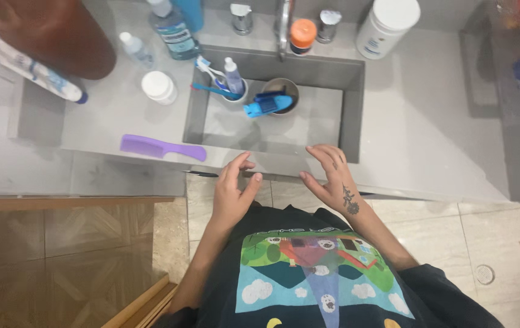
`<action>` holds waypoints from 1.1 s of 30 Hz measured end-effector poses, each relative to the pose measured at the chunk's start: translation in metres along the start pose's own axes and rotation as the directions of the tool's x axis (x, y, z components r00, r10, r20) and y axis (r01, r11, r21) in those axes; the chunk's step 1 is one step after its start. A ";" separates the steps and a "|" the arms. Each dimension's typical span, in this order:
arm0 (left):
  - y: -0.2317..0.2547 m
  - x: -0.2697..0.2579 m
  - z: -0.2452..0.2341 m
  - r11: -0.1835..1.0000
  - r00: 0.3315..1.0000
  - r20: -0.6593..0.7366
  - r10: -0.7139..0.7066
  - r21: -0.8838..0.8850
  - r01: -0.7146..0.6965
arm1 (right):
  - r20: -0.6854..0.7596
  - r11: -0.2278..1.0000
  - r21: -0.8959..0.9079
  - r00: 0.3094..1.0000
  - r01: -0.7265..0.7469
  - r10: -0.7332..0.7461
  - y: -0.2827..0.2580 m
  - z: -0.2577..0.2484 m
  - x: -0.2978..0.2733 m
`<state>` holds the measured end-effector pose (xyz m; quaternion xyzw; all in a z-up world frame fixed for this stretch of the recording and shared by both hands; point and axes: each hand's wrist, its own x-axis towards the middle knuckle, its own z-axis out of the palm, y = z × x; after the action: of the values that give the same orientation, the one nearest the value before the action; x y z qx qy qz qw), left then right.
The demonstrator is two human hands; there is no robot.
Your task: The person picks up several skincare and toiletry items from the bathroom counter, including an orange tube, a yellow bottle, and a blue bottle. They place each item into a clear plastic organizer mounted on the wall above the sink.
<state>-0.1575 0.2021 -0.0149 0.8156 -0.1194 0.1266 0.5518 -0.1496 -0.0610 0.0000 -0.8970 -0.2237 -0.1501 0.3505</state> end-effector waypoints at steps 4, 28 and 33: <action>-0.020 0.017 -0.020 1.000 1.000 -0.001 0.013 0.013 -0.013 | 0.011 1.000 -0.010 1.000 0.009 -0.009 -0.008 0.020 0.028; -0.115 0.091 -0.121 1.000 0.998 0.069 -0.009 -0.017 0.010 | 0.071 1.000 -0.015 0.997 -0.023 0.024 -0.044 0.127 0.128; -0.122 0.098 -0.129 1.000 0.992 0.124 0.002 -0.004 -0.002 | 0.083 0.998 -0.028 0.995 -0.060 0.062 -0.053 0.136 0.130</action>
<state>-0.0345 0.3610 -0.0415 0.8208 -0.1543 0.0761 0.5447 -0.0504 0.1065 -0.0114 -0.9133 -0.2088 -0.1044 0.3338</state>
